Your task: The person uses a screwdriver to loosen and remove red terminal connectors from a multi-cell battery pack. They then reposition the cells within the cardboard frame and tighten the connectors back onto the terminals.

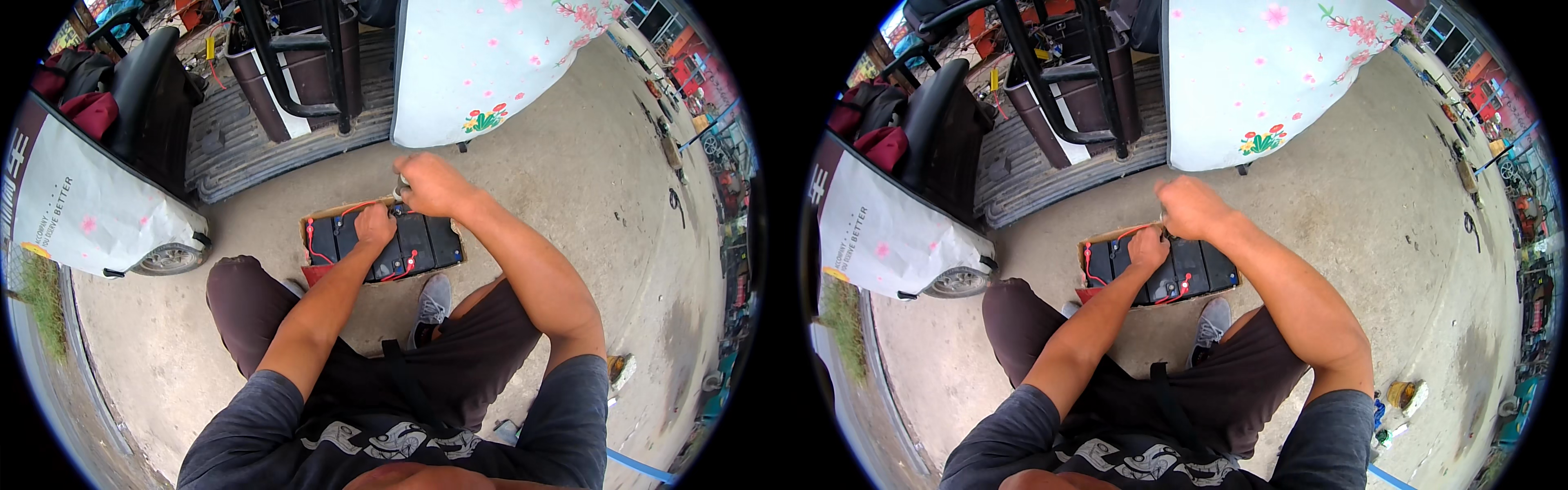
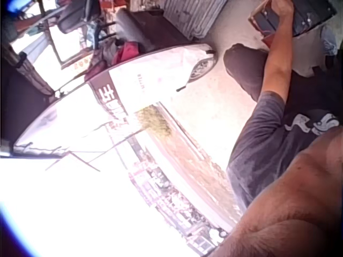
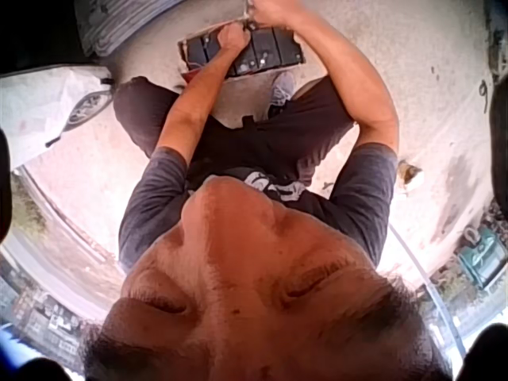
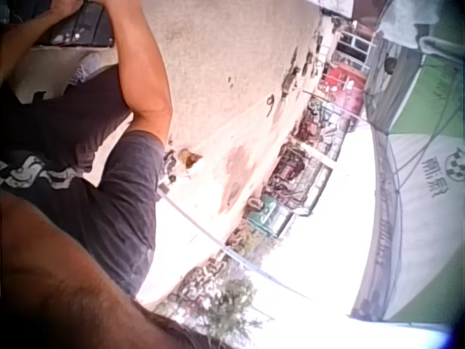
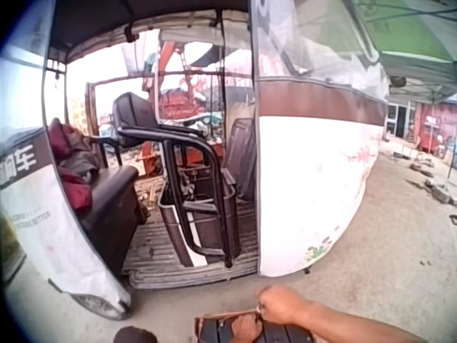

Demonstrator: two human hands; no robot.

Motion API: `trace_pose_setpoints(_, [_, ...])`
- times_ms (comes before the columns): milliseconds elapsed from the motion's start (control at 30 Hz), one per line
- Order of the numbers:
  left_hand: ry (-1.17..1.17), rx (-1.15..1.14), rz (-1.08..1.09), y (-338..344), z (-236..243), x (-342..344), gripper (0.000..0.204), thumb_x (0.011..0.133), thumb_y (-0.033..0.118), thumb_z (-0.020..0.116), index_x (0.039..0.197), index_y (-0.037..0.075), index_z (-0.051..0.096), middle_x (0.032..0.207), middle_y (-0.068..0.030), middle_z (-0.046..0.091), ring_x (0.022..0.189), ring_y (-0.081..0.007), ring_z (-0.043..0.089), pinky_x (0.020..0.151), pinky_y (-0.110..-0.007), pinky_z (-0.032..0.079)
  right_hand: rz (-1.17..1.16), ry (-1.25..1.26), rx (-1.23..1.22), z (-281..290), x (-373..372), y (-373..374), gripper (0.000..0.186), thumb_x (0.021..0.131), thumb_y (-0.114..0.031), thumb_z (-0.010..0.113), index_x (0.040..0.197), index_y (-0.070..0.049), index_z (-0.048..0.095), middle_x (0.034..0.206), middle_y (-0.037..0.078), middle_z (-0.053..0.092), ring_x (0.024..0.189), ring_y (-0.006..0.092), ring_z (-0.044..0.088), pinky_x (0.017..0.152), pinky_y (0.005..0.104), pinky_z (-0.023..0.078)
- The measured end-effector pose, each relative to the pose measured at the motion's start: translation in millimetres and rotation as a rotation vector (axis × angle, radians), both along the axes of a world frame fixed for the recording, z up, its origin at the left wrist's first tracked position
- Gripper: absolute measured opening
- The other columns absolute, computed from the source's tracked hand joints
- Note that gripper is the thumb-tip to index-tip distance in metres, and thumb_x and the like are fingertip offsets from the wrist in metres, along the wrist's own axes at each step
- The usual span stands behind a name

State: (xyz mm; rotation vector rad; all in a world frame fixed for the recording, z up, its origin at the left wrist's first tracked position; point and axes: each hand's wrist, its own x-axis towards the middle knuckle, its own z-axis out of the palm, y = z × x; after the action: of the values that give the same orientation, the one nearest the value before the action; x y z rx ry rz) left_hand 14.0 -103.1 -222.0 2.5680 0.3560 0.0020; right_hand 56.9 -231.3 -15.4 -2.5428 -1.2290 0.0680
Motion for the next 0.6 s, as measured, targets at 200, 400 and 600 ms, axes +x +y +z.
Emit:
trace_pose_setpoints(200, [-0.063, -0.009, -0.017, 0, 1, -6, 0.019, 0.084, 0.019, 0.063, 0.093, 0.003, 0.069, 0.09, -0.021, 0.07, 0.088, -0.04, 0.068, 0.08, -0.05, 0.054, -0.101, -0.015, 0.003, 4, 2, -3, 0.03, 0.074, -0.01, 0.067, 0.098, 0.006, 0.058, 0.084, 0.027, 0.065, 0.089, 0.0444, 0.063, 0.08, 0.0509, 0.05])
trace_pose_setpoints(400, [-0.041, -0.144, 0.01, 16, -4, -8, 0.022, 0.085, 0.022, 0.063, 0.091, 0.001, 0.07, 0.092, -0.0249, 0.069, 0.087, -0.039, 0.069, 0.076, -0.047, 0.054, -0.176, -0.098, 0.077, 13, 9, -4, 0.03, 0.072, -0.012, 0.068, 0.094, 0.005, 0.057, 0.081, 0.026, 0.067, 0.086, 0.0443, 0.065, 0.077, 0.0506, 0.053])
trace_pose_setpoints(600, [0.037, -1.152, 0.373, 55, -10, 15, 0.012, 0.086, 0.014, 0.061, 0.077, 0.008, 0.058, 0.064, -0.0015, 0.05, 0.049, -0.0171, 0.044, 0.048, -0.034, 0.038, -0.235, -0.013, 0.067, 18, 16, 1, 0.032, 0.074, -0.015, 0.069, 0.096, 0.005, 0.057, 0.083, 0.025, 0.067, 0.089, 0.043, 0.066, 0.079, 0.0499, 0.053])
